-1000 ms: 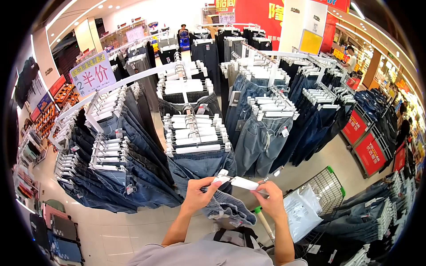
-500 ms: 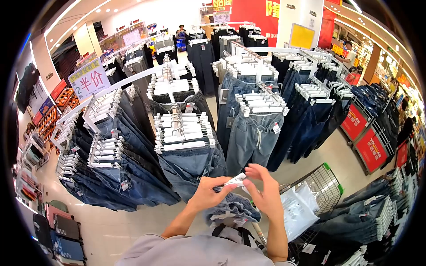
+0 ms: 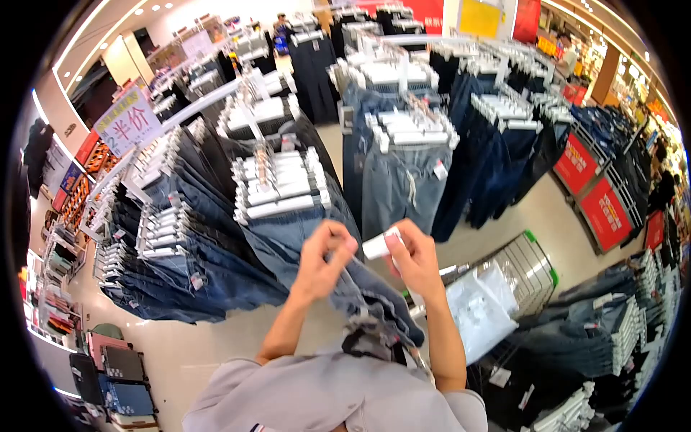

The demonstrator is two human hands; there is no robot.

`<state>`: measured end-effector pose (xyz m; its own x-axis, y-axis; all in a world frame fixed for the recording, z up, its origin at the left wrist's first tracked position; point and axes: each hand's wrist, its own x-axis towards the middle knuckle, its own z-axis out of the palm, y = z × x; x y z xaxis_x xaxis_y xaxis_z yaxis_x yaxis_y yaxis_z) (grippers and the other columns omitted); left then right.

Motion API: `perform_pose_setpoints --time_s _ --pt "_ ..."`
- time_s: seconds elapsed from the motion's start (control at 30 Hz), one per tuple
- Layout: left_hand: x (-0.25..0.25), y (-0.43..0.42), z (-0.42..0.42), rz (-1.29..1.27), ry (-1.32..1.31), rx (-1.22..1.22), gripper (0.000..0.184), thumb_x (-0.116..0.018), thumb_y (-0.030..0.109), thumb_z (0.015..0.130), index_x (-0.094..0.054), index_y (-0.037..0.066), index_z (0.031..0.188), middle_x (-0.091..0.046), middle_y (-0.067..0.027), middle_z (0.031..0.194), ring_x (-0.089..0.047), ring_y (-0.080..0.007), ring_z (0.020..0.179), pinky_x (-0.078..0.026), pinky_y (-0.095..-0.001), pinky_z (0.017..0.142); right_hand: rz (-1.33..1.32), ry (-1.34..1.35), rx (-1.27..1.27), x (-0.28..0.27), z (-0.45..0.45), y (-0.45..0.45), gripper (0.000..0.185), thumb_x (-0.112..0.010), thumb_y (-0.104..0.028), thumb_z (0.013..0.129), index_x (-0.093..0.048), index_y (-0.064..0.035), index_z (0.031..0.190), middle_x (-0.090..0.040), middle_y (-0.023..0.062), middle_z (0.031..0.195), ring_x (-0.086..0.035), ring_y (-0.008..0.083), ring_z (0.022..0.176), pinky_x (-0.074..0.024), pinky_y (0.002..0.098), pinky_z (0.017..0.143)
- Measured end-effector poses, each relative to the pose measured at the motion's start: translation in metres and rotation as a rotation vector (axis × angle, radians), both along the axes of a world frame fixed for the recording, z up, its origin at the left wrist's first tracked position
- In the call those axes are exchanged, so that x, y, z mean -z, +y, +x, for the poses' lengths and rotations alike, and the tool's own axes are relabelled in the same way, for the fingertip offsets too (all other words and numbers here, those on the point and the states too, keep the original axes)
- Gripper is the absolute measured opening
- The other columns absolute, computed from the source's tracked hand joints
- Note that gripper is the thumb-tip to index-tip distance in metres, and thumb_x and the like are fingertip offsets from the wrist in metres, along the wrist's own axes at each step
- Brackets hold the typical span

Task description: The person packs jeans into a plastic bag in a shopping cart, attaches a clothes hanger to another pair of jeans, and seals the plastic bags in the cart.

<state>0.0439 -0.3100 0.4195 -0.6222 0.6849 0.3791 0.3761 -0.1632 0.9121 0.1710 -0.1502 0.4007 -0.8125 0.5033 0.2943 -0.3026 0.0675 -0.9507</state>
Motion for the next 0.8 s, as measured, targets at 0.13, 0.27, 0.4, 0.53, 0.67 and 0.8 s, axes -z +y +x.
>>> perform_pose_setpoints --time_s 0.13,0.27,0.4,0.53,0.67,0.8 --pt "0.003 0.005 -0.012 -0.033 -0.026 0.01 0.02 -0.066 0.018 0.101 -0.053 0.004 0.096 -0.051 0.0052 0.061 -0.037 -0.0026 0.06 -0.028 -0.0246 0.055 0.111 -0.018 0.082 -0.003 0.005 -0.001 0.02 -0.07 -0.019 0.098 -0.062 -0.0011 0.092 -0.055 -0.003 0.058 -0.046 0.0022 0.051 -0.0316 0.0228 0.047" --pt "0.002 0.01 -0.01 -0.072 -0.062 0.053 0.026 -0.067 0.021 0.101 -0.049 0.005 0.091 -0.049 0.0041 0.059 -0.034 -0.0042 0.059 -0.029 -0.0262 0.054 0.177 0.009 0.117 0.003 0.006 0.001 0.019 -0.069 -0.019 0.098 -0.063 -0.001 0.095 -0.057 -0.0026 0.064 -0.049 0.0029 0.053 -0.033 0.0211 0.048" --pt "0.007 0.02 -0.01 -0.059 -0.054 0.068 0.032 -0.068 0.023 0.101 -0.046 0.006 0.084 -0.045 0.0038 0.064 -0.036 -0.005 0.063 -0.029 -0.0263 0.055 0.362 0.078 0.209 0.001 0.006 0.001 0.019 -0.073 -0.017 0.095 -0.064 -0.0005 0.092 -0.057 -0.0022 0.065 -0.047 0.0027 0.055 -0.0328 0.0218 0.05" --pt "0.01 0.023 -0.012 -0.052 -0.049 0.059 0.037 -0.069 0.025 0.1 -0.045 0.006 0.08 -0.042 0.0031 0.067 -0.036 -0.0059 0.066 -0.029 -0.027 0.055 0.305 0.063 0.228 0.004 0.009 0.002 0.02 -0.075 -0.017 0.093 -0.065 -0.0004 0.089 -0.058 -0.0016 0.065 -0.045 0.005 0.056 -0.0329 0.0242 0.05" --pt "0.009 0.025 -0.012 -0.058 0.024 0.075 0.036 -0.068 0.026 0.101 -0.046 0.006 0.081 -0.042 0.0029 0.067 -0.035 -0.0062 0.065 -0.03 -0.0272 0.055 0.462 0.091 0.264 -0.001 0.004 0.0 0.022 -0.081 -0.016 0.089 -0.066 -0.0006 0.086 -0.055 0.005 0.064 -0.045 0.0109 0.054 -0.0354 0.0281 0.049" --pt "0.007 0.028 -0.01 -0.035 0.03 0.073 0.035 -0.058 0.029 0.106 -0.047 0.004 0.084 -0.042 0.001 0.064 -0.036 -0.0068 0.062 -0.031 -0.0282 0.054 0.554 0.137 0.25 -0.004 -0.002 -0.003 0.023 -0.082 -0.015 0.087 -0.065 -0.0007 0.084 -0.053 0.0071 0.064 -0.045 0.0168 0.052 -0.0368 0.0308 0.048"
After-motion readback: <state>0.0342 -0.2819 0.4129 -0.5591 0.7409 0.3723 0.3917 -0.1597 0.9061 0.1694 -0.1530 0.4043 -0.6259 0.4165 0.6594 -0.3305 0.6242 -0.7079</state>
